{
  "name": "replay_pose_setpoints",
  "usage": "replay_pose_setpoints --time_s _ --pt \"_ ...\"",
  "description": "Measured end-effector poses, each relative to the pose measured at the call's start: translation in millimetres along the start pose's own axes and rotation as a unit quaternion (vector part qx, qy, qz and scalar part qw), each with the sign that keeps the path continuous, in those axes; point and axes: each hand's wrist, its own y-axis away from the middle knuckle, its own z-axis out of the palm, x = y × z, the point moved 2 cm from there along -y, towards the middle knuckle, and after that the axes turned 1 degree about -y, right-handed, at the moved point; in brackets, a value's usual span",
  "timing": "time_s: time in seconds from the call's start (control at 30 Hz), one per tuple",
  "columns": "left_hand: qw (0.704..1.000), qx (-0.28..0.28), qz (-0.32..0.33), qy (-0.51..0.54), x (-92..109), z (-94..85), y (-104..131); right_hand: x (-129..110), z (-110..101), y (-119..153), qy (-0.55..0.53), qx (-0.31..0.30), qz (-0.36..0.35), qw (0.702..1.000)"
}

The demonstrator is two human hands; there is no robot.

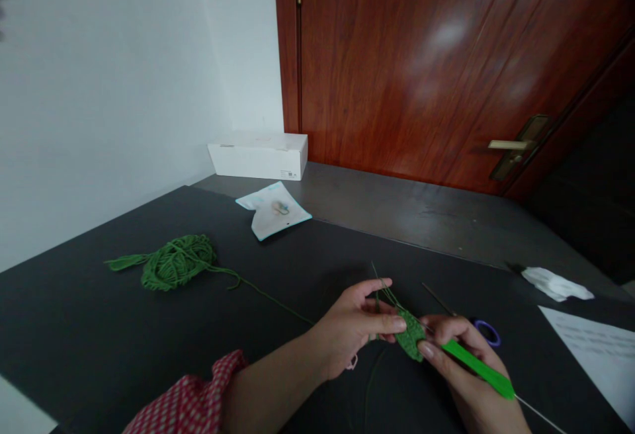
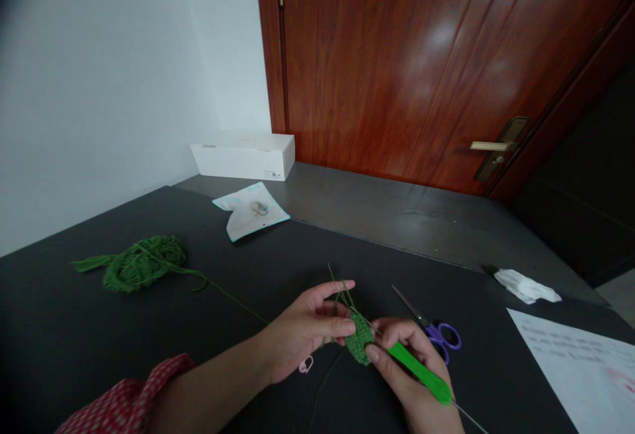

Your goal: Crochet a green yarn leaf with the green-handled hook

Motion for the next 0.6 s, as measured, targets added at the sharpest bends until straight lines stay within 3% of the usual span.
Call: replay_pose_setpoints --time_s 0.23,0.6 --pt "0.999 -0.011 -0.021 -0.042 -3.4 0.5 2.6 10.8 -18.3 -2.9 0.035 0.021 -0.009 0.999" --pt "0.998 -0.019 -0.016 -0.051 -6.1 4.1 3.9 8.0 -11.9 -4.9 0.025 0.002 0.009 1.000"
